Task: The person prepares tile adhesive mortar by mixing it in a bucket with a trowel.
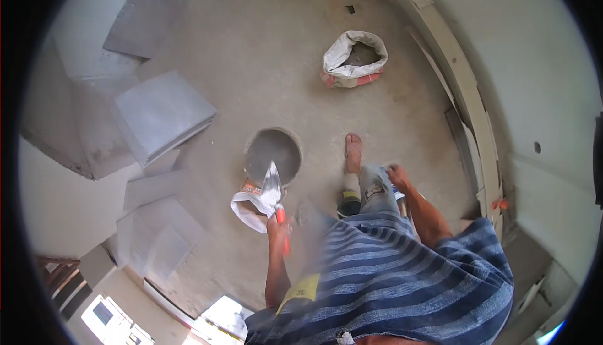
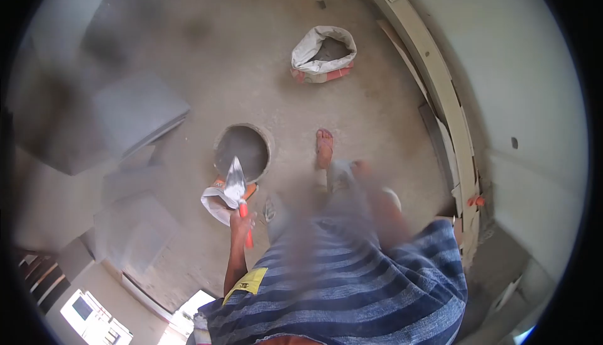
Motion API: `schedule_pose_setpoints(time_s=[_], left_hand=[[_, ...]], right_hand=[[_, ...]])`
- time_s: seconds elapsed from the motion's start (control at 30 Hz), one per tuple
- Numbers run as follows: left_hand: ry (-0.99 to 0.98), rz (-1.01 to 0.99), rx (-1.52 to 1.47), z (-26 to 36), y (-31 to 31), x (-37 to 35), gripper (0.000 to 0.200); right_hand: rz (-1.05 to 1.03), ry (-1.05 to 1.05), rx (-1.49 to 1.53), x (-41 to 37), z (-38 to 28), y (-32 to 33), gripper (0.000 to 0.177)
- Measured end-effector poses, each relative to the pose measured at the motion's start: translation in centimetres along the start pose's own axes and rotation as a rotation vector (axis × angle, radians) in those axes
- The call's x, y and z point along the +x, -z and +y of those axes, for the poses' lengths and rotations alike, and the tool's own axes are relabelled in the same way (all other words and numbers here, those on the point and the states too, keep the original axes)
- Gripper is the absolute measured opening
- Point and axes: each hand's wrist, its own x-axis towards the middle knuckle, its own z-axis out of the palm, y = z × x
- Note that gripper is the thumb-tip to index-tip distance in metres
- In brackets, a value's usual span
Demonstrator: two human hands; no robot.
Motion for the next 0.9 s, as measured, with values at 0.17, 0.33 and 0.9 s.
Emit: schedule_pose_setpoints(time_s=[0.17, 0.33, 0.9], left_hand=[[-0.083, -0.004, 0.024, 9.4, -7.2, 4.6, 0.025], [-0.353, -0.056, 0.435, 16.6, -13.0, 14.1, 0.031], [-0.484, 0.185, 0.67, 31.0, -38.8, 49.4, 0.08]], right_hand=[[-0.162, 0.197, 0.188, 10.6, -10.5, 3.2, 0.038], [-0.448, 0.108, 0.637, 10.2, -23.1, 8.7, 0.038], [-0.661, -0.279, 0.48, 18.2, -3.6, 7.8, 0.03]])
